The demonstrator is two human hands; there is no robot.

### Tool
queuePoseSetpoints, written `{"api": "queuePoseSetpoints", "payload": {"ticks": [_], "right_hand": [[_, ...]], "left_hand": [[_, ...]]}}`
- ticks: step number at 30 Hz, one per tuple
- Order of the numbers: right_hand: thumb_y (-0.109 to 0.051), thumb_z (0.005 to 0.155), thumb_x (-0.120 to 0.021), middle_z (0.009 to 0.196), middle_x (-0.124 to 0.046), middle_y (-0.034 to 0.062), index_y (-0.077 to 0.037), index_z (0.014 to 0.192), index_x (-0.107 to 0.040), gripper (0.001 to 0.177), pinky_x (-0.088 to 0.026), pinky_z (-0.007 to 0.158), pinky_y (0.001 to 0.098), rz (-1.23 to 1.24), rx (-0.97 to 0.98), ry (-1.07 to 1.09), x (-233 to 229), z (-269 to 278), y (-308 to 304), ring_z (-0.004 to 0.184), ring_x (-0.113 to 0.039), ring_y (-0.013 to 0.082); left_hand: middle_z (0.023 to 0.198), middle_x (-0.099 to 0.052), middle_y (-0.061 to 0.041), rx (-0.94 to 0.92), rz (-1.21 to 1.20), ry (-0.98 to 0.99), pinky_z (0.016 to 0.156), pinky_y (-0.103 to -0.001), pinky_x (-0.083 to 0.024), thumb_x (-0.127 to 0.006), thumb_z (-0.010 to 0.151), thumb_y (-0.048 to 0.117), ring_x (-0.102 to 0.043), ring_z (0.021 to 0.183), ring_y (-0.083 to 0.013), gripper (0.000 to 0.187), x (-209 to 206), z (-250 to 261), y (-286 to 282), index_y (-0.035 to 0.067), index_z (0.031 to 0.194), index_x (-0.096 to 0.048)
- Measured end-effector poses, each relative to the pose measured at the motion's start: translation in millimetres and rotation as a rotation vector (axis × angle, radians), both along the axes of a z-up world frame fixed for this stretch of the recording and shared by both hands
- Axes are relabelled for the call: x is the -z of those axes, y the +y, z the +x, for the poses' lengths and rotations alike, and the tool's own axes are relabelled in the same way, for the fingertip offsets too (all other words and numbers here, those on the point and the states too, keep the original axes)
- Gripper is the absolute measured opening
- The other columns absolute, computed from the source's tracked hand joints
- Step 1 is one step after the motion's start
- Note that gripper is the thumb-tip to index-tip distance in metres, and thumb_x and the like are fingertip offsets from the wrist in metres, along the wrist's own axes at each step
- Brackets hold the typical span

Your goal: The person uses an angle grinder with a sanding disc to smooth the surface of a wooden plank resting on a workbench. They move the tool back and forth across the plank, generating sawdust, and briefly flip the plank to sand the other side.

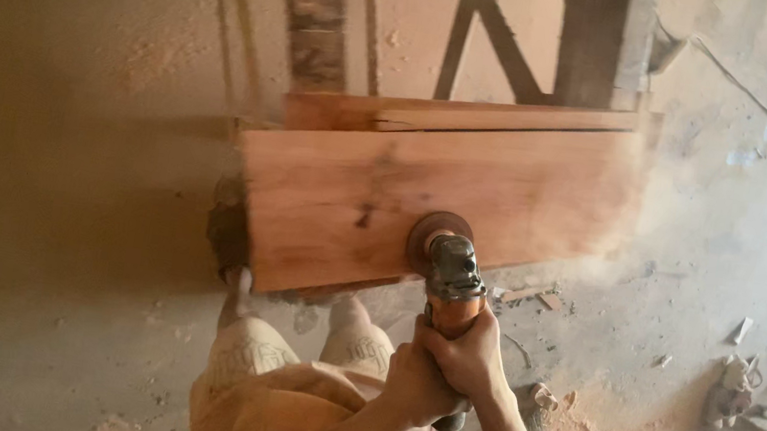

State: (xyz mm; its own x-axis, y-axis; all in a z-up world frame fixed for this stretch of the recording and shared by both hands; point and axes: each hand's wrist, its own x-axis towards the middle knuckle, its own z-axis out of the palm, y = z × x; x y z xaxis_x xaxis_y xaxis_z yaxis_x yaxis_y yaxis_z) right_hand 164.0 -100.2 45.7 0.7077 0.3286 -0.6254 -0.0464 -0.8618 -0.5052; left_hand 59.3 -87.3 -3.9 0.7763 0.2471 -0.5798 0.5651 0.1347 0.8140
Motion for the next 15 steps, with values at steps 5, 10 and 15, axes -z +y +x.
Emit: {"api": "queuePoseSetpoints", "payload": {"ticks": [5, 10, 15], "right_hand": [[-0.014, 0.063, -0.085, 0.093, -0.075, 0.0103, -0.002, 0.108, -0.063, 0.052, -0.060, 0.079, 0.0350, 0.011, 0.067, -0.033, 6.3, 68.2, -55.0, 0.084, -0.072, 0.0192], [-0.017, 0.063, -0.086, 0.090, -0.075, 0.0082, -0.003, 0.103, -0.066, 0.046, -0.060, 0.076, 0.0349, -0.015, 0.169, -0.044, 12.4, 133.8, -104.3, 0.081, -0.072, 0.0187], [-0.018, 0.066, -0.085, 0.083, -0.074, 0.0079, -0.001, 0.093, -0.070, 0.036, -0.060, 0.068, 0.0341, -0.006, 0.252, -0.068, 18.6, 175.9, -144.0, 0.072, -0.071, 0.0179]], "left_hand": [[0.083, -0.075, -0.012, 0.175, -0.020, 0.051, 0.080, -0.042, -0.061, -0.083, 0.066, 0.040, -0.075, 0.082, -0.0321, 0.050, 3.6, 68.0, -40.4, 0.008, 0.103, -0.070], [0.090, -0.075, -0.013, 0.158, -0.037, 0.037, 0.080, -0.043, -0.061, -0.086, 0.060, 0.040, -0.075, 0.083, -0.0332, 0.077, -1.9, 139.3, -69.7, 0.005, 0.121, -0.053], [0.092, -0.076, -0.013, 0.297, -0.013, 0.009, 0.081, -0.042, -0.061, -0.086, 0.059, 0.038, -0.075, 0.085, -0.0337, 0.083, -2.6, 188.6, -85.6, 0.004, 0.125, -0.050]]}}
